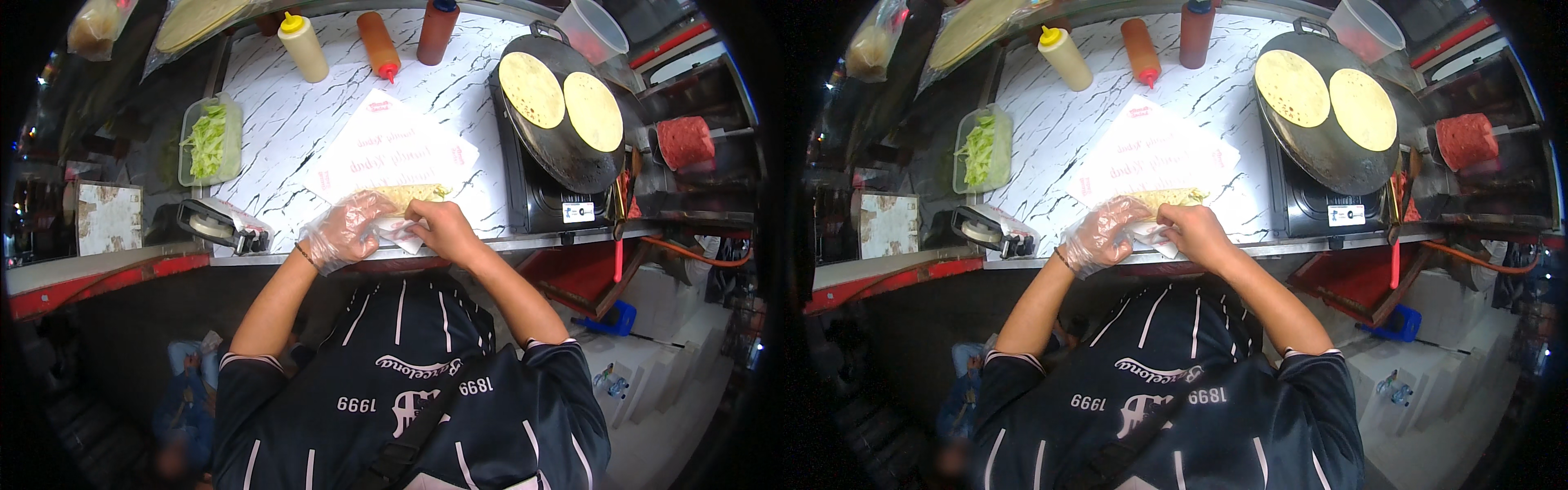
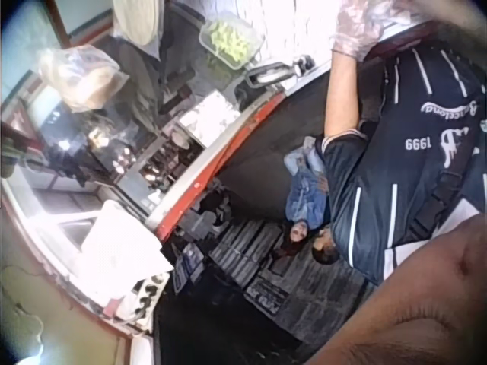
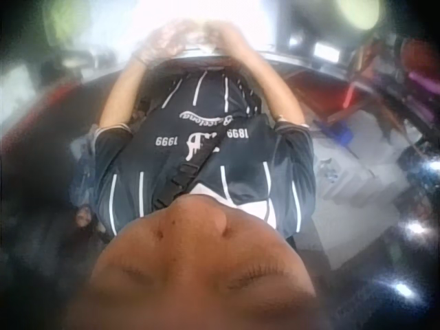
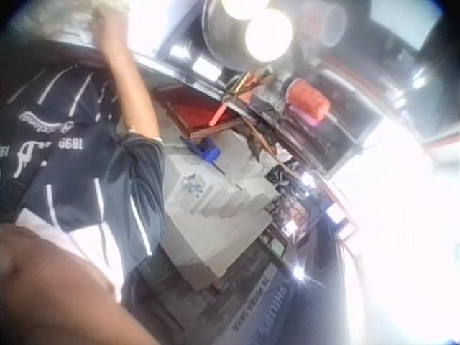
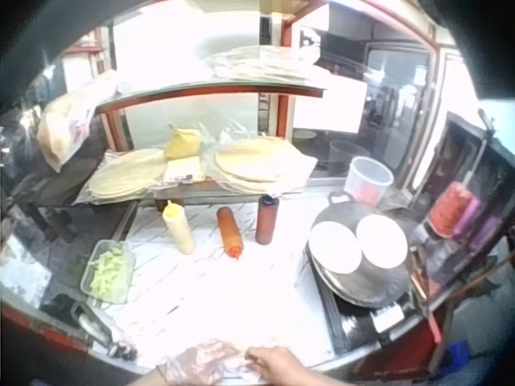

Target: The person assembles tacos by placing lettuce and sliced meat onto tortillas, then adding sauces and cheese. They fold the tortillas and wrap them in paper, repeating the process for multiple tacos.

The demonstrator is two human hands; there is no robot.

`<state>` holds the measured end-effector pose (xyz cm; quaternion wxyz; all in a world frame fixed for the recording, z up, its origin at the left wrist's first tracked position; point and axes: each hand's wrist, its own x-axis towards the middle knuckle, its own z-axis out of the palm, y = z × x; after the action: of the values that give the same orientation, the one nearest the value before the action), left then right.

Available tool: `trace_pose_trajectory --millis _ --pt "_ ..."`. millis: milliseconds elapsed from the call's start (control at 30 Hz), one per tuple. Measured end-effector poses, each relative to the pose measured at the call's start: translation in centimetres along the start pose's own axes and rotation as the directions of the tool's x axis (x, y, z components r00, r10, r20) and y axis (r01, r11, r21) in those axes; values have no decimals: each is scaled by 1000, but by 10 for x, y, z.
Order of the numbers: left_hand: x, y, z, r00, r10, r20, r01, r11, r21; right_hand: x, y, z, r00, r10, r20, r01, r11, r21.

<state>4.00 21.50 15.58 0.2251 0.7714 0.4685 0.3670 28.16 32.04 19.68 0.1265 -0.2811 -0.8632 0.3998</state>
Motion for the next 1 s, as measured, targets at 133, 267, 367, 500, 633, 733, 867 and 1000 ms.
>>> trace_pose_trajectory --millis 133,267,367,500,633,733,867,1000 --pt "-5 -2 2 999 -46 24 45 999 25 2 -1 4 987 -154 -38 150 983 -106" --pt "-3 -4 9 999 -44 -4 44 998 49 5 -2 0 984 -175 -35 168 975 -147" --pt "-3 -4 11 998 -50 -27 51 997 57 7 -2 -3 982 -181 -46 173 976 -132" --pt "-9 -8 3 1000 -9 -19 8 1000 -15 8 -2 -3 988 -142 -56 137 987 -83" --pt "-7 -13 11 995 -98 32 96 993 66 9 0 -3 986 -152 -73 147 987 -72" --pt "-5 -14 16 998 -69 -11 70 995 74 9 1 -2 984 -153 -92 148 987 -65" --pt "-3 -8 11 998 -65 -8 66 995 74 8 2 1 984 -140 -107 134 989 -59" --pt "-1 -1 0 998 -60 -15 61 997 43 5 -1 -1 987 -135 -92 130 990 -55"
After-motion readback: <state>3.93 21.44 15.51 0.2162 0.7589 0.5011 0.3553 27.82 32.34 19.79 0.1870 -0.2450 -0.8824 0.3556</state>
